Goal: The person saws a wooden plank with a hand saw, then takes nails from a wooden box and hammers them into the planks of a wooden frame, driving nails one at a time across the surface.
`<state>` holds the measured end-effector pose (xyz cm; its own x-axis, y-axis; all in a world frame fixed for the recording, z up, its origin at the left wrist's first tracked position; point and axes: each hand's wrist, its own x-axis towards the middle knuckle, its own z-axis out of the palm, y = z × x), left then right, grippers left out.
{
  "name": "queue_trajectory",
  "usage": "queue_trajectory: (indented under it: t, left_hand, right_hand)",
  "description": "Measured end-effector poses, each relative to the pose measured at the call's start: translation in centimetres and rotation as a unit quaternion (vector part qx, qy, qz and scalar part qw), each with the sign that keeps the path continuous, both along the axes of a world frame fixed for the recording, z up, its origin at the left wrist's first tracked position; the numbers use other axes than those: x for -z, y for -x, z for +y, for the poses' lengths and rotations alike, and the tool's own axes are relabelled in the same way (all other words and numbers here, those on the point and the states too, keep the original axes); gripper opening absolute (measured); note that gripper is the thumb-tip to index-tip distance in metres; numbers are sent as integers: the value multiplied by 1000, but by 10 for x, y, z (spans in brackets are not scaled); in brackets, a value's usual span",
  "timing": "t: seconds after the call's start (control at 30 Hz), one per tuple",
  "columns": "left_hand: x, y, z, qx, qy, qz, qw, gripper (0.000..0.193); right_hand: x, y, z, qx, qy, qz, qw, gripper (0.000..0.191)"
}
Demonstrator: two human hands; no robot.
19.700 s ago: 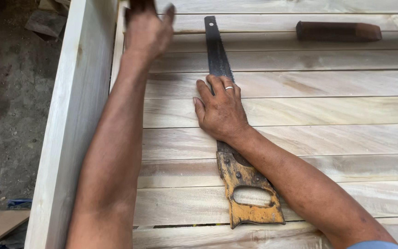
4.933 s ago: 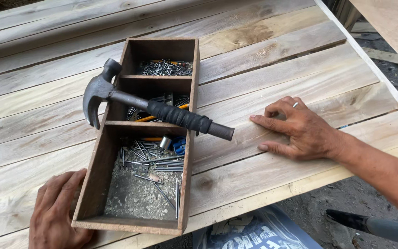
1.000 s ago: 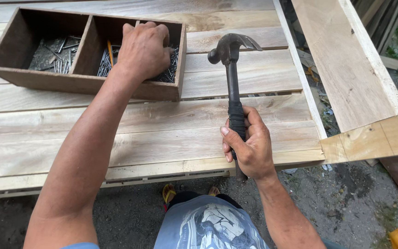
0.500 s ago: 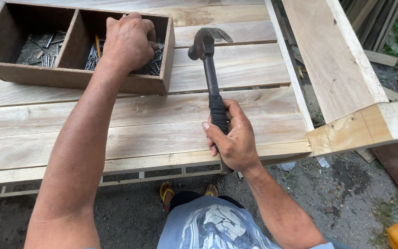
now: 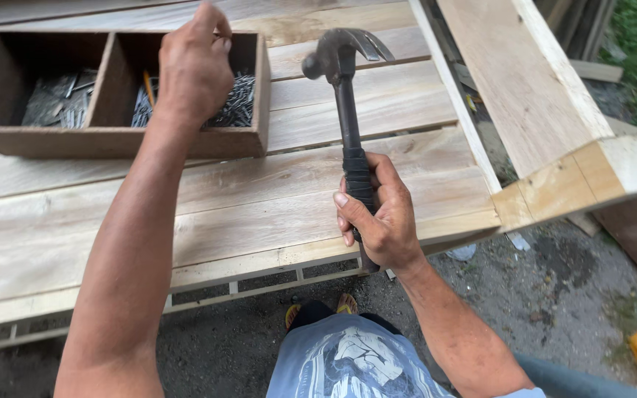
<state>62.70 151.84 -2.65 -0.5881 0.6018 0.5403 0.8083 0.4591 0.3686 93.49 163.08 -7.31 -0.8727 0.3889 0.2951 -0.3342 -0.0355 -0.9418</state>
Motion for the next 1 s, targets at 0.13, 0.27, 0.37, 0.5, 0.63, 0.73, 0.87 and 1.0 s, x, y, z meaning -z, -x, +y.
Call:
queue_trajectory:
  t: [0.13, 0.27, 0.37, 0.5, 0.63, 0.73, 0.87, 1.0]
  left_hand:
    - [-4, -5, -3, 82, -109, 17, 991, 8]
    - [-24, -24, -9, 151, -190, -45, 969, 15]
    - [-26, -72, -4, 188, -216, 15, 958, 21]
    - [5, -161, 14, 223, -211, -23, 951, 8]
    - [24, -199, 42, 269, -85, -303, 911, 9]
    - [29, -216, 62, 267, -40, -371, 889, 10]
    - [37, -235, 105, 302, -64, -392, 867, 11]
    - [54, -247, 138, 311, -40, -356, 880, 10]
  right_hand:
    - [-4, -4, 7, -22, -12, -44, 999, 34]
    - [-16, -1, -1, 38, -61, -113, 991, 31]
    - [-29, -5, -14, 133, -97, -167, 972, 39]
    - [-46, -33, -15, 200, -180, -160, 950, 32]
    - [-66, -83, 5, 249, -320, -253, 879, 32]
    - [-75, -114, 12, 287, -330, -361, 824, 36]
    - [-82, -147, 11, 353, -391, -322, 787, 41]
    - [-82, -170, 15, 369, -356, -362, 779, 41]
